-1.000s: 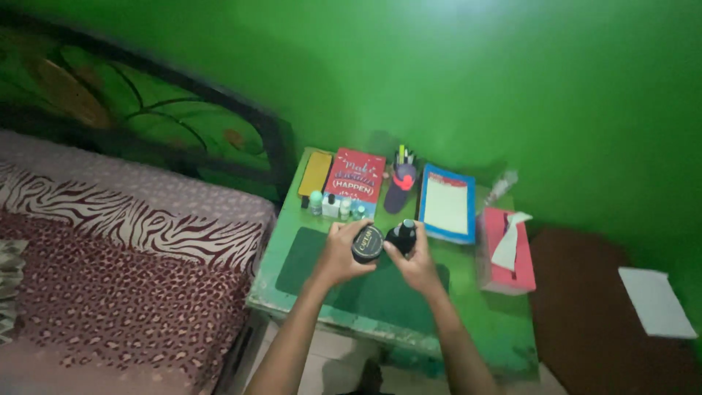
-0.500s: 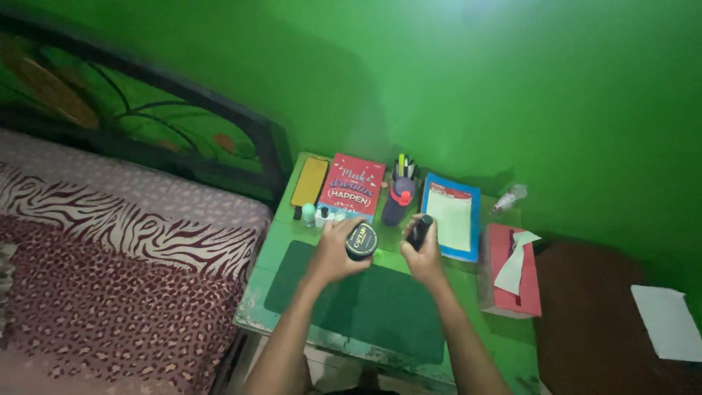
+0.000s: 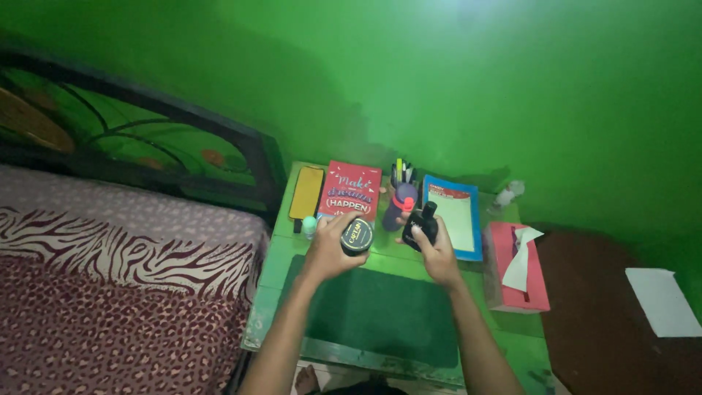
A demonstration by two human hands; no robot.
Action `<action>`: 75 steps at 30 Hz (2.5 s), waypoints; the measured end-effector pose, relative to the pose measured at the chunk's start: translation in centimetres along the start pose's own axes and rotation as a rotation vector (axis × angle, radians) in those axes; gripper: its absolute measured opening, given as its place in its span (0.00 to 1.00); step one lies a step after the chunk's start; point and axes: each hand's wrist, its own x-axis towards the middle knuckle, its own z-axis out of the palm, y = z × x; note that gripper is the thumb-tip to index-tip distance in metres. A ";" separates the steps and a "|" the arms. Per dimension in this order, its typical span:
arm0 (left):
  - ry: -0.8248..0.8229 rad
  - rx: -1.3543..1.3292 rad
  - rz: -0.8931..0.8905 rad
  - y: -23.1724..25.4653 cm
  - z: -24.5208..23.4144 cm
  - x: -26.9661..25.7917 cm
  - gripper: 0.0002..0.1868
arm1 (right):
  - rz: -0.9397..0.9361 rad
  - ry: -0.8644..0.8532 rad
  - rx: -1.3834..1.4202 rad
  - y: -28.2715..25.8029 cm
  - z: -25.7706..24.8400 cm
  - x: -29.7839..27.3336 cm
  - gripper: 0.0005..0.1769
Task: Organizing small personal care items, lotions, and bottles on a desk and a storage cart.
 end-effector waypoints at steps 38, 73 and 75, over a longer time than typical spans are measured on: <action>-0.116 -0.006 -0.188 -14.2 -3.7 -7.5 0.45 | -0.018 0.121 -0.915 16.8 -1.3 -3.6 0.24; -0.116 0.024 -0.410 -21.3 -6.9 -13.5 0.45 | 0.252 0.049 -1.092 23.6 14.9 2.7 0.21; -0.103 0.003 -0.353 -21.5 -6.7 -13.2 0.44 | -0.150 0.076 -1.180 24.1 14.4 2.8 0.23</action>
